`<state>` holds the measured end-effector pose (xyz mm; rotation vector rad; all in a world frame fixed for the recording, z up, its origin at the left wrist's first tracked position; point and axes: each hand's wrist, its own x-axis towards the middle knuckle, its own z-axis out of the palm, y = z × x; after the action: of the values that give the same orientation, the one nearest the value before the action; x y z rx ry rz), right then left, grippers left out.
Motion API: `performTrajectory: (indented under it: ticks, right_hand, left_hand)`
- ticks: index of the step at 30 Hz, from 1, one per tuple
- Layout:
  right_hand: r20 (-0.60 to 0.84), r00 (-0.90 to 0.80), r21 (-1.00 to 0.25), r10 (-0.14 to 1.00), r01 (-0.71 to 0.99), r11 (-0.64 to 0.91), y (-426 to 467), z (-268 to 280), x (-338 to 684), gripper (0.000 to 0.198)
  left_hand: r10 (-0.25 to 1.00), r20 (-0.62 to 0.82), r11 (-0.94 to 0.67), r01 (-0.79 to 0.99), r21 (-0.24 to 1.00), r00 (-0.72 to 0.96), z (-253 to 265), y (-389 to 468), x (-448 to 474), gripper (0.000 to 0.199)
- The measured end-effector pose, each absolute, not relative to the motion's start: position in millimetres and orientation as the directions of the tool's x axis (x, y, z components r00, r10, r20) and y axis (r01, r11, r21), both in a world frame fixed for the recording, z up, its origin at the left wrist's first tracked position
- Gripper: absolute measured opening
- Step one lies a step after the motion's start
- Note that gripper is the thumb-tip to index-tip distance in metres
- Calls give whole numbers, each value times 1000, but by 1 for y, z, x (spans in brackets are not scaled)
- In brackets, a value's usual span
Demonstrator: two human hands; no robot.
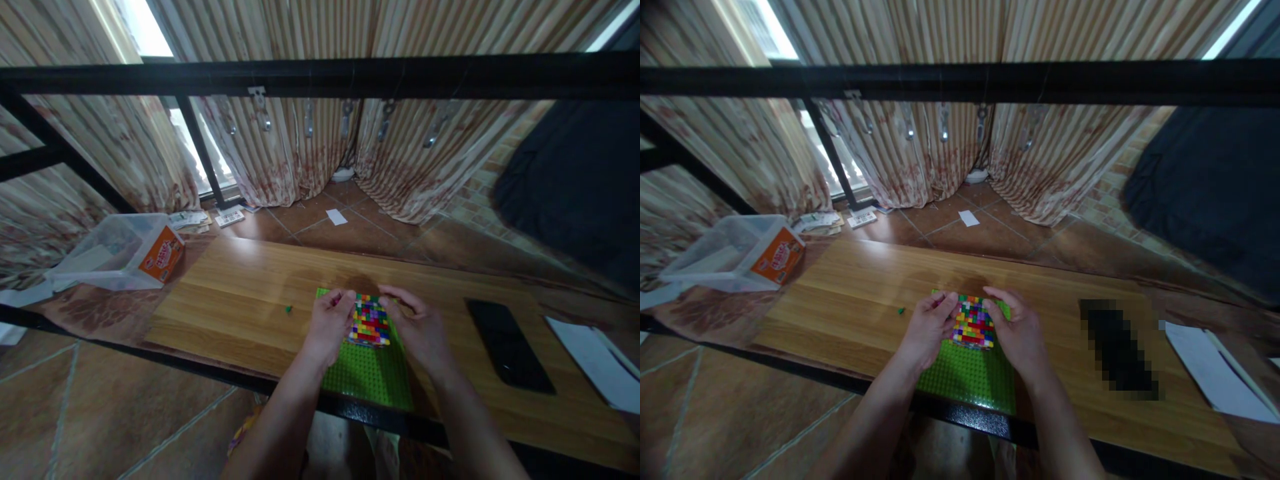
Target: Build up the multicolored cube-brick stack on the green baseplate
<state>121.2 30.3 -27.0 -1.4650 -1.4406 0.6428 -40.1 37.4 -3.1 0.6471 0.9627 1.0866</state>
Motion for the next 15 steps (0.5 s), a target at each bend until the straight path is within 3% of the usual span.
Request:
performTrajectory:
  ticks: [4, 8, 12, 15]
  right_hand:
    - [296, 33, -878, 955, 402, 258, 24, -10, 106, 21]
    - [339, 20, -875, 941, 374, 307, 25, -10, 100, 12]
    - [303, 15, -900, 953, 333, 281, 24, -8, 101, 11]
    - [229, 120, -952, 966, 234, 196, 24, -5, 107, 13]
  left_hand:
    - [932, -290, 360, -445, 820, 219, -2, 37, -39, 46]
    - [923, -272, 372, -455, 809, 272, -3, 36, -39, 45]
    - [905, -277, 407, -462, 788, 324, -1, 34, -41, 44]
    - [884, -294, 448, -476, 757, 364, 2, 36, -44, 41]
